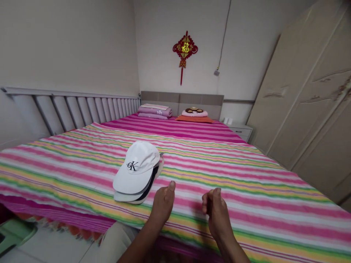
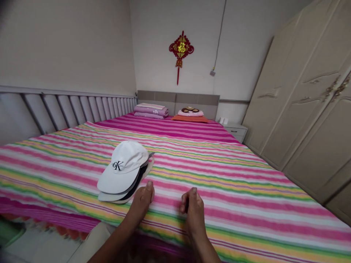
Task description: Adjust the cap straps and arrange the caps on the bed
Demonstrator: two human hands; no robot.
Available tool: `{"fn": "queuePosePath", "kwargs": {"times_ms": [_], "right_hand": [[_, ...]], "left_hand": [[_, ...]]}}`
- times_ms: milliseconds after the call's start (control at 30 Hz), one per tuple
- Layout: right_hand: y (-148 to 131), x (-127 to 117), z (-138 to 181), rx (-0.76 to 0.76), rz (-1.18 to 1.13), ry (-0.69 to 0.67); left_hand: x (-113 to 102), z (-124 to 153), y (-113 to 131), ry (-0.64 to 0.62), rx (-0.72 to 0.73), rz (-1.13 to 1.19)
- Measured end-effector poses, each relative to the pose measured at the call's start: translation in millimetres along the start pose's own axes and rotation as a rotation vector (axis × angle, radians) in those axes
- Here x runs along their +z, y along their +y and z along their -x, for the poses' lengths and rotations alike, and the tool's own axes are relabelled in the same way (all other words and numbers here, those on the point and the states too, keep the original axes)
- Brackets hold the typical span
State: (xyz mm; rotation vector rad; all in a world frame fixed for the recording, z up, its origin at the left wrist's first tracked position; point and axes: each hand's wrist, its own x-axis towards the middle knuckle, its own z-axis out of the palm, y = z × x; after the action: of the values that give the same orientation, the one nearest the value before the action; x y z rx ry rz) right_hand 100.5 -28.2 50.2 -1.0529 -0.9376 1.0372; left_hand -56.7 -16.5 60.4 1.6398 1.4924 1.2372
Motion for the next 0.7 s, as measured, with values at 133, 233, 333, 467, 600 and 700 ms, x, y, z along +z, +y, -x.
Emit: {"fn": "queuePosePath", "kwargs": {"times_ms": [133,233,333,467,600,700], "right_hand": [[-4.8,-0.5,-7.1,0.020,0.033,0.062],[-5.0,-0.6,-7.2,0.033,0.059,0.063],[-3.0,-0.3,-2.7,0.032,0.098,0.048],[1.4,0.6,4.3,0.039,0.101,-0.033],[18.9,-3.0,8.2,0.086,0.153,-0.139],[39.2,-9.4,13.3,0.090,0.185,-0.191]], "left_hand": [[5.1,-5.7,-6.8,-0.020,0.007,-0.019],[9.2,-6.8,-9.1,-0.024,0.003,-0.017],[11.9,-4.9,-11.6,-0.013,-0.023,0.040],[10.0,-2.4,-20.7,0.033,-0.070,0.141],[-7.4,-0.5,-42.4,0.200,-0.184,0.339],[-33.9,3.5,-62.3,0.646,-0.260,0.615]]}}
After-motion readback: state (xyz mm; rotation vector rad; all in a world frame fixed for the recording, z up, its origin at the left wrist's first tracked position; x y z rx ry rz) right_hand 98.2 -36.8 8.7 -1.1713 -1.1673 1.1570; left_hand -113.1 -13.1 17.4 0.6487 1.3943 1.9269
